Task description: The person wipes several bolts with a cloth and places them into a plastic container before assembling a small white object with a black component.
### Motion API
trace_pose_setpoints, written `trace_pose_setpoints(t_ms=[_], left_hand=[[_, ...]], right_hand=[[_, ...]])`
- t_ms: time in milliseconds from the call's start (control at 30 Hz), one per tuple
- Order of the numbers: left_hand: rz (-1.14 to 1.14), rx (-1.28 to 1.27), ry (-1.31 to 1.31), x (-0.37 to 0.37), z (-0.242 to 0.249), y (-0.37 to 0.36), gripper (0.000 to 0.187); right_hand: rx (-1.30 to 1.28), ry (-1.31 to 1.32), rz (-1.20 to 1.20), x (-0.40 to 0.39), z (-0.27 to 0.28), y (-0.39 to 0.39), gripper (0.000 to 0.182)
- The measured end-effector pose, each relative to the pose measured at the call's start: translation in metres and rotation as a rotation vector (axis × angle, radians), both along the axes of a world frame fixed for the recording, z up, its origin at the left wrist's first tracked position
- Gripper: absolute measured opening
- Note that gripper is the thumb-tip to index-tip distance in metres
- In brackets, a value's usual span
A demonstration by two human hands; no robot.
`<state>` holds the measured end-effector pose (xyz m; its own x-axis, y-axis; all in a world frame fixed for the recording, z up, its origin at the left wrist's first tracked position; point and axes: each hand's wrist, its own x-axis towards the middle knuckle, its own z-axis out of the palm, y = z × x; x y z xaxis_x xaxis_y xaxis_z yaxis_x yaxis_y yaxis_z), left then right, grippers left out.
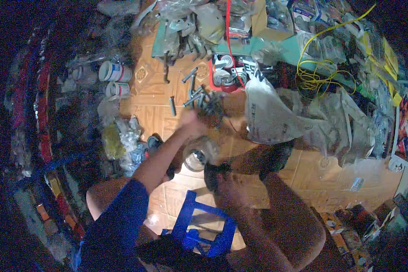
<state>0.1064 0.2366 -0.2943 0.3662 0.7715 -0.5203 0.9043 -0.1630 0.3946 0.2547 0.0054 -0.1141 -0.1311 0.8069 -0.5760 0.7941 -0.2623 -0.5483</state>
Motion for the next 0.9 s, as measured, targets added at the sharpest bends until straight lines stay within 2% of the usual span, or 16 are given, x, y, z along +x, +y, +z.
trace_pose_setpoints(t_ms=[67,200,233,333,467,500,600,700,800,900], left_hand=[[0.101,0.116,0.103,0.013,-0.059,0.027,0.066],[0.178,0.153,0.243,0.055,-0.077,0.016,0.087],[0.243,0.287,0.210,0.063,-0.084,0.008,0.084],[0.215,0.259,0.314,0.065,-0.095,0.008,0.080],[0.401,0.245,0.307,0.063,-0.103,0.012,0.052],[0.237,0.318,0.264,0.057,-0.089,0.006,0.038],[0.413,0.212,0.157,0.054,-0.110,0.012,0.031],[0.535,0.275,0.084,0.049,-0.142,0.009,0.034],[0.288,0.300,0.198,0.051,-0.118,0.006,0.035],[-0.085,0.396,0.322,0.032,-0.146,0.008,0.044]], right_hand=[[-0.076,0.052,0.033,0.000,0.001,0.001,0.051],[-0.094,0.068,0.077,0.002,0.003,-0.008,0.045],[-0.066,0.061,0.069,0.003,0.003,-0.010,0.042],[-0.118,0.090,0.056,0.004,0.000,-0.009,0.040],[-0.176,0.126,0.012,0.010,0.003,-0.006,0.041],[-0.186,0.146,-0.006,0.011,0.004,-0.008,0.041],[-0.142,0.179,-0.010,0.008,0.000,-0.016,0.040],[-0.105,0.167,-0.034,0.005,0.000,-0.017,0.043],[-0.189,0.183,0.026,0.007,0.004,-0.010,0.046],[-0.114,0.178,0.007,0.005,0.002,-0.016,0.049]])
